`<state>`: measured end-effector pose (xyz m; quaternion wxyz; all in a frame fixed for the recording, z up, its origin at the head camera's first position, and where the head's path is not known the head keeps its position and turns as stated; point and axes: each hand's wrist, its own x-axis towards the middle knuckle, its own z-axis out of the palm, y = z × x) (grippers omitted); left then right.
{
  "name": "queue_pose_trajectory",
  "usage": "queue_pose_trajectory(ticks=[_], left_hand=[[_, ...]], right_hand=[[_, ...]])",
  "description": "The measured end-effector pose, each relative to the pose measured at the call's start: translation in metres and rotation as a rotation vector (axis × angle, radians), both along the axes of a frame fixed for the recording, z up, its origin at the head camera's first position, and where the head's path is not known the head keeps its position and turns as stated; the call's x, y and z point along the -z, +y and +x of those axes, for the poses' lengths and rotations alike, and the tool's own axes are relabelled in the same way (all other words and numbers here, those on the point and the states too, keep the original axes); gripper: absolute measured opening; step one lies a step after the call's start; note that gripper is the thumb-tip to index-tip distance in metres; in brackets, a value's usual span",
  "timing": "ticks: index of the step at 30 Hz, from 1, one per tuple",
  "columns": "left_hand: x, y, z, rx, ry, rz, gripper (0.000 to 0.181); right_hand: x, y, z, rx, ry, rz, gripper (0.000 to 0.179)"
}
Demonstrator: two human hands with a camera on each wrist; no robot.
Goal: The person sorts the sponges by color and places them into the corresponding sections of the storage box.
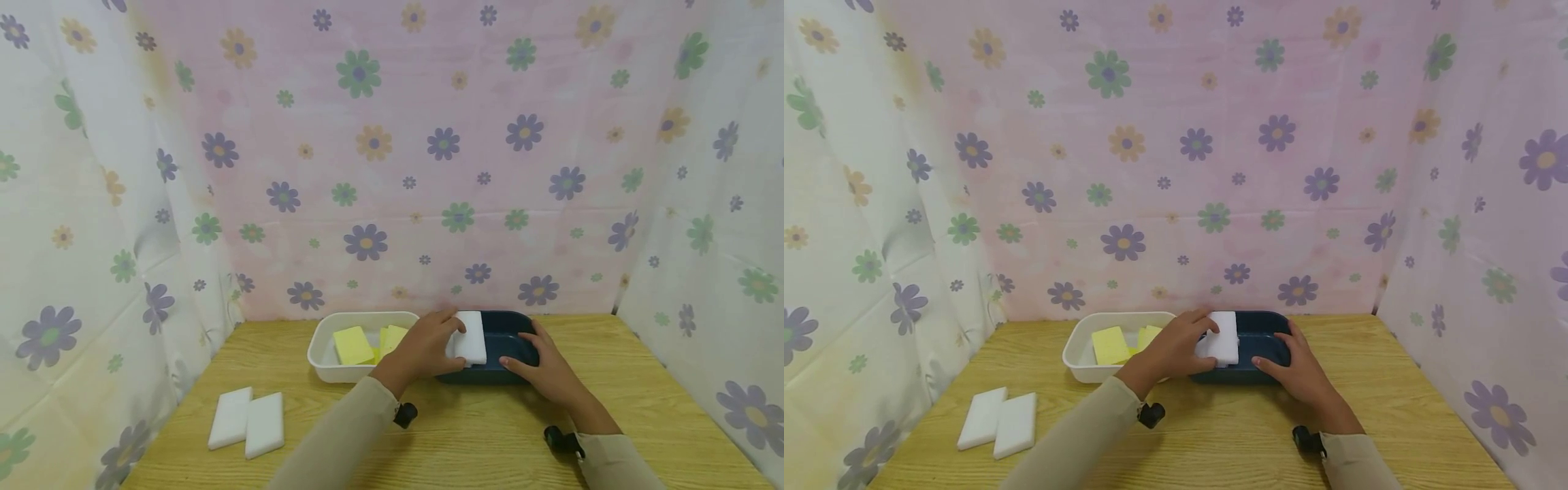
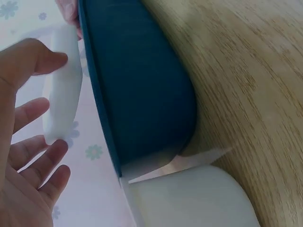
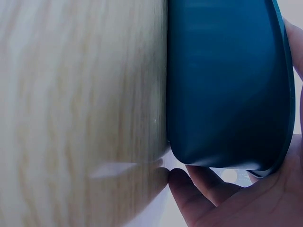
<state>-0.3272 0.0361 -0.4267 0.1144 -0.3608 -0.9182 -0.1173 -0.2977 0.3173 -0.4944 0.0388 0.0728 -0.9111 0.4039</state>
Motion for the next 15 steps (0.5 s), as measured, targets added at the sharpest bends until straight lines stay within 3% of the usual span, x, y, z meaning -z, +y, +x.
queue_pose_trajectory(ticks=[7, 15], left_hand=[[0.004, 0.012, -0.006, 0.004, 0.065, -0.067, 0.05], [0.007, 0.026, -0.005, 0.033, 0.015, -0.135, 0.047]], right_hand=[[-0.002, -0.001, 0.001, -0.003, 0.001, 0.012, 0.092], [-0.001, -0.001, 0.001, 0.0, -0.002, 0.024, 0.094]])
